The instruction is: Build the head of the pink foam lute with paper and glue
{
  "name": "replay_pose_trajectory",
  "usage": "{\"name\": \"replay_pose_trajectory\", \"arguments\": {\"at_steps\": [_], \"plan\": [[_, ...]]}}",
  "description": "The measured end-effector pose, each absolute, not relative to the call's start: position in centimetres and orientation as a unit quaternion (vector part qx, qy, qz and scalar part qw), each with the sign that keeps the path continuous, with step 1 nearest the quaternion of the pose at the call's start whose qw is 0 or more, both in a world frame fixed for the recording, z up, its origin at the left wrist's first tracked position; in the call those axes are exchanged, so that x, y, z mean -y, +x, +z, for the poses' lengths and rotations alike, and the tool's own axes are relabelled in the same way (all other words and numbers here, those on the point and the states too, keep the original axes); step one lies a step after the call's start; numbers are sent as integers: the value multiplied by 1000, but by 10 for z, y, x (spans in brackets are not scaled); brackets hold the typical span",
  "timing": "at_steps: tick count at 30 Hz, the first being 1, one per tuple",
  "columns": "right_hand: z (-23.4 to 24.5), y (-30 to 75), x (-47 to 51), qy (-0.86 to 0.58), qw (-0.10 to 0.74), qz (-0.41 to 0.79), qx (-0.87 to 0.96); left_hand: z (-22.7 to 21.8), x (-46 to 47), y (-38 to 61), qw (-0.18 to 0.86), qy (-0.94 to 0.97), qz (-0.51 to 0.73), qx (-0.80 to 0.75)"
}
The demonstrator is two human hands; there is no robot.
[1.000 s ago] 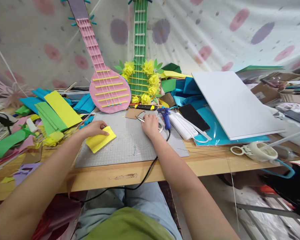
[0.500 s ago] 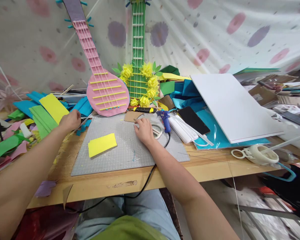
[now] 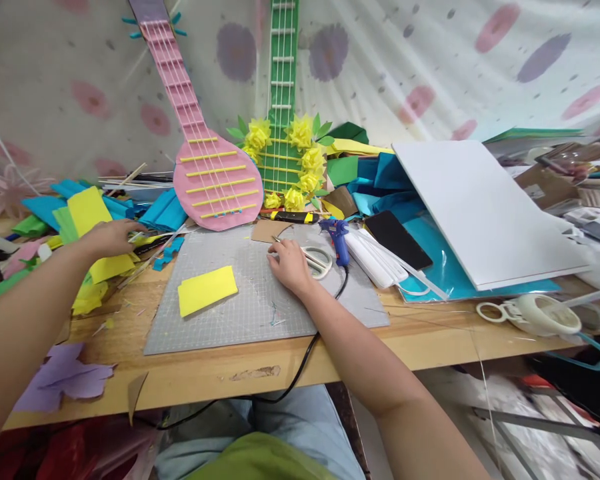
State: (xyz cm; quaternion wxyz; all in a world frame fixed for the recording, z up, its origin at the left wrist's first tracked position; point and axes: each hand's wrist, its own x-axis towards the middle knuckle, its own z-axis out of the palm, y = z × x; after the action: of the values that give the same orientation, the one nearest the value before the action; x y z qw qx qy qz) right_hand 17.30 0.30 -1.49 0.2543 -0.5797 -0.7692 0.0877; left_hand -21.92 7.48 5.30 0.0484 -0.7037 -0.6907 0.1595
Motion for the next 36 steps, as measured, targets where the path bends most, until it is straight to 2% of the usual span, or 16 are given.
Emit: {"name": "replay_pose_trajectory", "arguments": {"at_steps": [11, 13, 16, 19, 21, 23, 25, 28, 33, 36], "plan": [[-18, 177, -4, -576, 271, 89, 766, 47, -91, -208, 59, -720, 170, 671], [-17, 177, -4, -574, 270, 89, 768, 56, -87, -209, 69, -703, 123, 698], [-17, 176, -3, -571, 272, 88, 770, 70, -81, -208, 41, -651, -13, 758], [-16, 176, -3, -569, 277, 88, 769, 79, -77, -198, -91, -612, -188, 763], [-16, 176, -3, -571, 277, 89, 768, 79, -73, -183, -245, -572, -320, 715], [-16, 175, -3, -572, 277, 90, 767, 75, -69, -161, -400, -500, -385, 665], [-16, 175, -3, -572, 279, 91, 766, 68, -64, -135, -511, -467, -365, 622], [-18, 175, -3, -572, 285, 92, 764, 55, -60, -98, -586, -499, -265, 581], [-19, 178, -5, -579, 295, 100, 754, 40, -68, -52, -576, -558, -147, 579], [-19, 178, -5, -579, 297, 103, 753, 38, -75, -30, -522, -615, -120, 578]]}}
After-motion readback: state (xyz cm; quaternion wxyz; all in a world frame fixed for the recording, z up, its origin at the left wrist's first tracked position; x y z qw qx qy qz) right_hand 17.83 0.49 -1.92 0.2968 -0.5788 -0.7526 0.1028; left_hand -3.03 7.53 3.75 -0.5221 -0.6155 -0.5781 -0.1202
